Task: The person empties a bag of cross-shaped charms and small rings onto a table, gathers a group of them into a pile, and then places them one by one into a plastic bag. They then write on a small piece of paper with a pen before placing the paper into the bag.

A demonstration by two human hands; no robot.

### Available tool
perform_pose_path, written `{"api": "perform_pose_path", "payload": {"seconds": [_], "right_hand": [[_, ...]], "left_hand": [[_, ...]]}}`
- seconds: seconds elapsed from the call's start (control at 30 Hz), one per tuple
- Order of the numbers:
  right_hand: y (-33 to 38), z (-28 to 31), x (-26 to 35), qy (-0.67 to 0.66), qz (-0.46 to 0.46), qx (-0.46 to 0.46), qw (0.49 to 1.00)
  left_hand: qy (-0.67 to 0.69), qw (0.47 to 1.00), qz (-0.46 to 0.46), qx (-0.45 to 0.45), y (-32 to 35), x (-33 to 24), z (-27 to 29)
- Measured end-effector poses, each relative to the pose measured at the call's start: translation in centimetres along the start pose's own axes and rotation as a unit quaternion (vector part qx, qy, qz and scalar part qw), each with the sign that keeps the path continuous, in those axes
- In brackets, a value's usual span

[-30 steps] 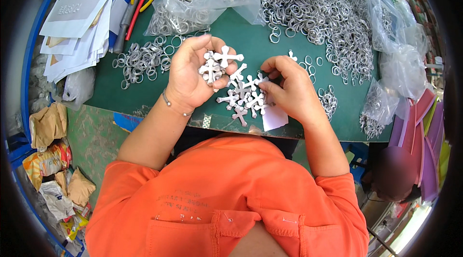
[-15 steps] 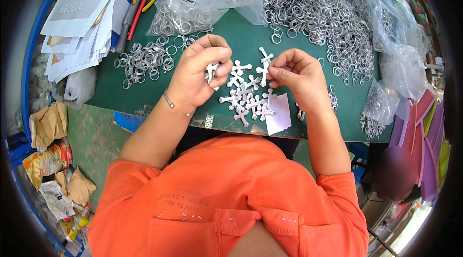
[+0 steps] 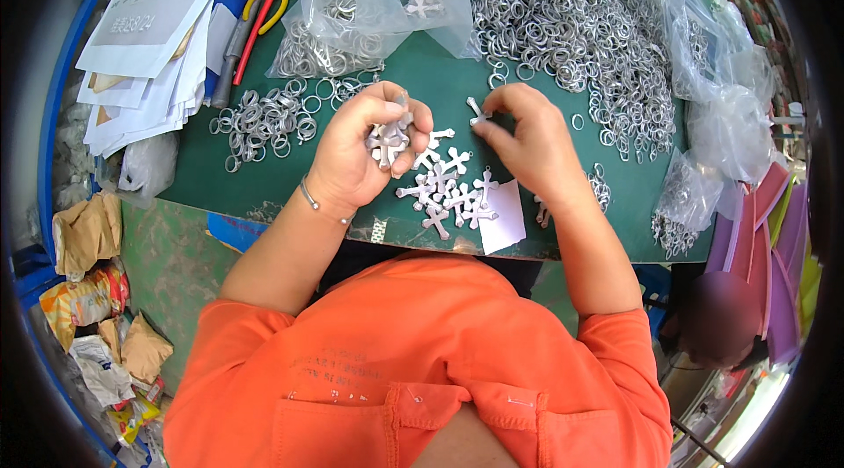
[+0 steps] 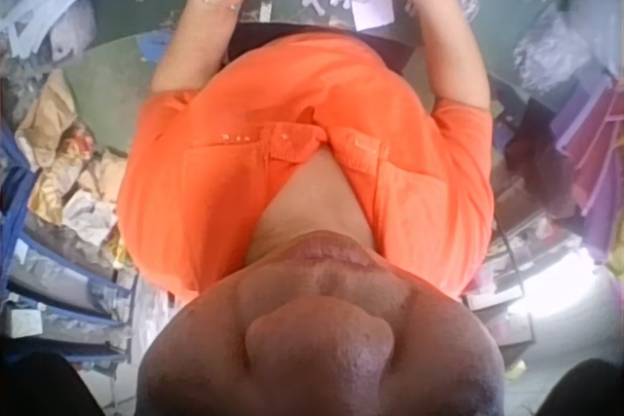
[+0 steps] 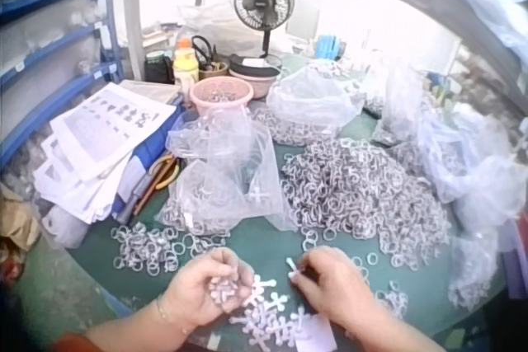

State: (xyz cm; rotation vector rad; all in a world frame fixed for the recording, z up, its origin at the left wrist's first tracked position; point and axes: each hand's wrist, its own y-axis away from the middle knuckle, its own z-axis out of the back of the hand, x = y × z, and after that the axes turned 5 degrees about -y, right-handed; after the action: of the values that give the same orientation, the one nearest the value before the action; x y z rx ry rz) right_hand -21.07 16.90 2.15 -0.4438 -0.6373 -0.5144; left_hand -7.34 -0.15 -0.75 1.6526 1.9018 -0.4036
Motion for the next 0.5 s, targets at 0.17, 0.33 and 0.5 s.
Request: {"api": "perform_pose_path", "payload": {"seconds": [0.17, 0.33, 0.5], "right_hand": [[-0.5, -0.2, 0.3, -0.014, -0.035, 0.058, 0.998], [-1.2, 0.2, 1.3, -0.081, -0.079, 0.053, 0.992], [-1.9, -0.5, 3.5, -0.228, 0.134, 0.007, 0.965]], "left_hand": [[0.017, 0.999, 0.007, -0.04, 0.2, -0.3, -0.1], [-0.04, 0.997, 0.012, -0.069, 0.0, 0.1, 0.4], [-0.042, 0.992, 0.086, -0.086, -0.1, -0.3, -1.4]]}}
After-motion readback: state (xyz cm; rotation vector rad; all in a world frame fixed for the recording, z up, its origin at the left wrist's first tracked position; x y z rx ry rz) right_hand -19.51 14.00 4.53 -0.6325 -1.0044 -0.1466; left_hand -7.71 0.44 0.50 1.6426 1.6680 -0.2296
